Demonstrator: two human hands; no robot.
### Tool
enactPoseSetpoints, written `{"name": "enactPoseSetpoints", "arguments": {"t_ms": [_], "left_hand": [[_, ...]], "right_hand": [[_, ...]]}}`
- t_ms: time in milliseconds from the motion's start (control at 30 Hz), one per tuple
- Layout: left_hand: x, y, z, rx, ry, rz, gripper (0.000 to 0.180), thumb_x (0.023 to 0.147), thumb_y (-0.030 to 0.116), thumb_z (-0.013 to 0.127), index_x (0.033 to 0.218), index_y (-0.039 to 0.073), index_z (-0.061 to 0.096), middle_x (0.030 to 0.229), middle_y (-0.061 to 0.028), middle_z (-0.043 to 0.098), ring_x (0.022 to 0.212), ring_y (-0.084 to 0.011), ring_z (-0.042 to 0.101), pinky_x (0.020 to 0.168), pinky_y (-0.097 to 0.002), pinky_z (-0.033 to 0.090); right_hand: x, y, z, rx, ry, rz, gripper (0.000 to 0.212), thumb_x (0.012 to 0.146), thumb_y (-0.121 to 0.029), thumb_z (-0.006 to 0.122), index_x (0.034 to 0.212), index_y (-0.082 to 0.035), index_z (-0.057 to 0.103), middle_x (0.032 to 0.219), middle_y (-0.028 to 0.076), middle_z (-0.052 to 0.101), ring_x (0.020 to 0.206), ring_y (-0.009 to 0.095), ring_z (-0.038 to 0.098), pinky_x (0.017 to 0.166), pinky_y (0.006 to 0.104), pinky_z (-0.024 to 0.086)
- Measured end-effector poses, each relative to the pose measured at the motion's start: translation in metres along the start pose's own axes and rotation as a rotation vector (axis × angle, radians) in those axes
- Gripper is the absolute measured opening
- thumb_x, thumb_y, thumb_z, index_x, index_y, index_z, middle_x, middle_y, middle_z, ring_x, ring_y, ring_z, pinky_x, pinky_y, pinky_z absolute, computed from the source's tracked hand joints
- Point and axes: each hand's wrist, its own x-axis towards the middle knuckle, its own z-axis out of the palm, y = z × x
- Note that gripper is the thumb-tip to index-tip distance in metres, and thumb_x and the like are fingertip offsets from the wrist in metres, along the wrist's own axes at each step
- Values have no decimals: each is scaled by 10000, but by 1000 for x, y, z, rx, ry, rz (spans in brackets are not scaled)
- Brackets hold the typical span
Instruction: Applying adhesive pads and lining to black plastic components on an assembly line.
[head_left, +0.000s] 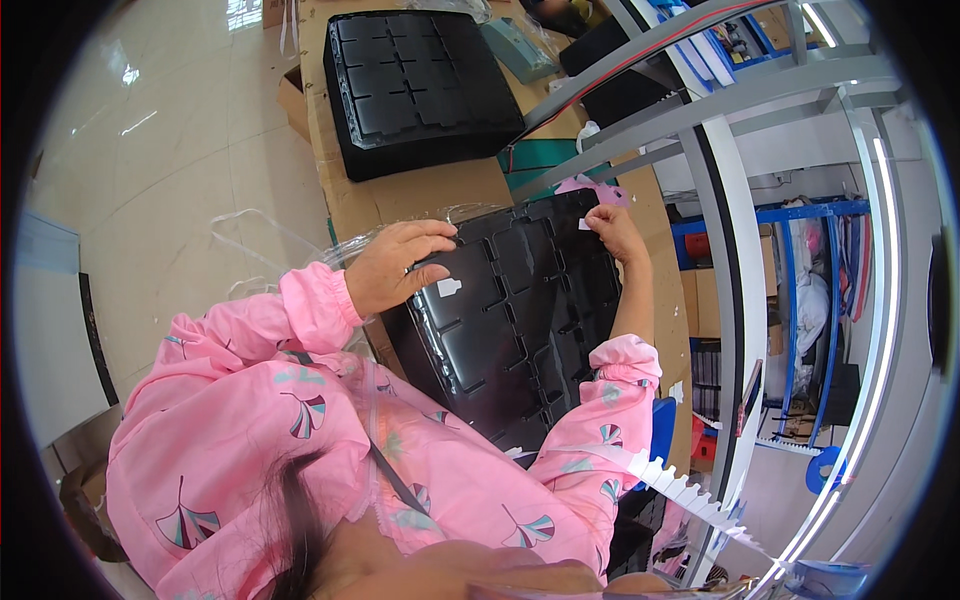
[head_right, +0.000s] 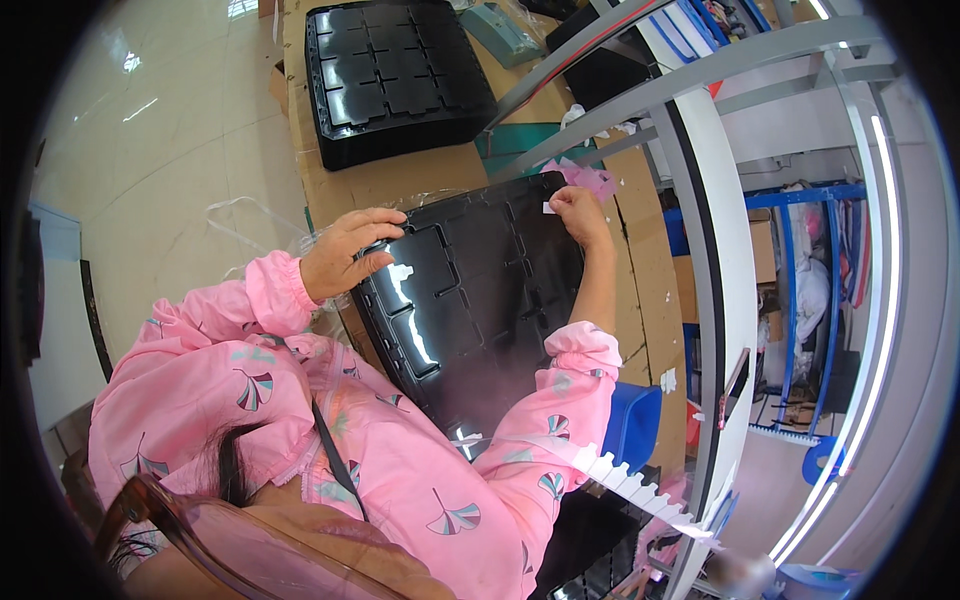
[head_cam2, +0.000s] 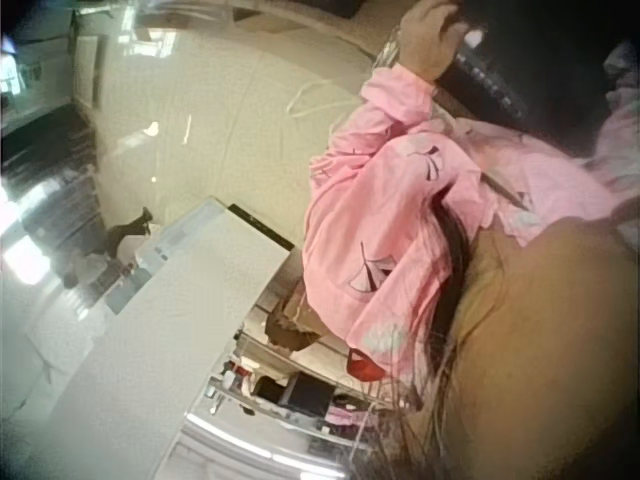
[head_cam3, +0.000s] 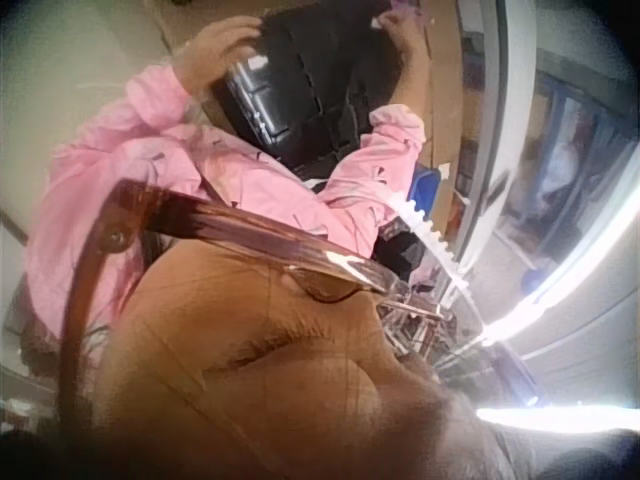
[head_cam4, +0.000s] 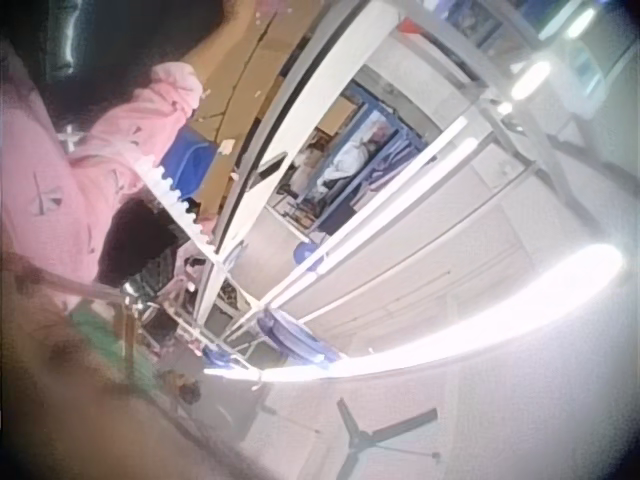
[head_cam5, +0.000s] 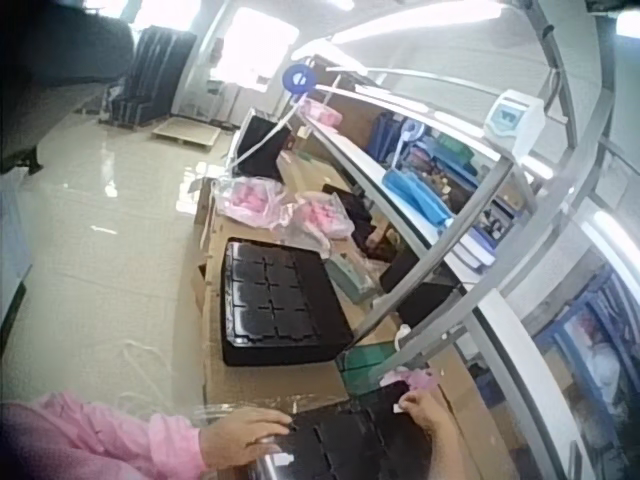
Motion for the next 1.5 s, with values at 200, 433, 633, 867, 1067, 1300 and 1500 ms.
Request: {"name": "enactPoseSetpoints", "arguments": {"t_ms": [200, 433, 633, 867, 1067, 1300, 1500], "left_hand": [[-1, -3, 5, -141, 32, -57, 277, 824, 261, 570, 984, 34, 569, 1130, -114, 526, 1046, -292, 496, 885, -353, 398], [-1, -3, 7, -152, 42, -78, 253, 822, 239, 572, 974, 37, 577, 1131, -106, 534, 1052, -281, 500, 876, -344, 408], [-3, -4, 7, -155, 55, -85, 205, 815, 187, 562, 951, 35, 587, 1124, -102, 545, 1032, -270, 519, 867, -335, 417], [-3, -5, 3, -191, 7, -94, 194, 813, 113, 547, 981, 23, 578, 1147, -116, 532, 1071, -269, 497, 908, -340, 386], [4, -4, 0, -195, -43, -63, 175, 801, 100, 560, 955, 24, 592, 1129, -121, 541, 1062, -266, 503, 894, -331, 396], [42, -21, -12, -18, -183, 324, 125, 727, 106, 627, 841, 56, 635, 918, -52, 583, 867, -253, 520, 747, -340, 435], [64, -6, -7, 190, -692, 378, 72, 709, 150, 611, 756, 111, 650, 778, -43, 540, 821, -243, 537, 681, -360, 438]], "right_hand": [[8, -4, -2, -21, -39, -19, 96, 735, -96, 604, 753, -2, 617, 681, 81, 607, 658, 165, 561, 628, 297, 431], [14, 0, 2, -149, -42, -56, 87, 738, -123, 610, 745, -38, 624, 706, 93, 617, 682, 202, 579, 633, 317, 435], [9, -3, 14, -223, 56, 32, 107, 720, -171, 635, 742, -66, 629, 714, 86, 619, 712, 239, 589, 655, 352, 439], [-6, -17, 24, -218, 325, 126, 267, 727, -211, 643, 963, -101, 587, 878, 105, 588, 807, 260, 575, 693, 377, 447], [-11, -8, 53, -458, 654, 188, 357, 772, -177, 578, 1115, -102, 516, 1064, 156, 506, 902, 340, 539, 755, 410, 445], [-108, -29, 54, 31, 685, -131, 252, 806, -66, 557, 1050, -2, 555, 927, 128, 580, 829, 211, 570, 725, 291, 454], [-227, -54, 83, 10, 573, -57, 205, 839, -66, 544, 1033, -9, 572, 950, 87, 596, 856, 155, 574, 741, 246, 448]]}}
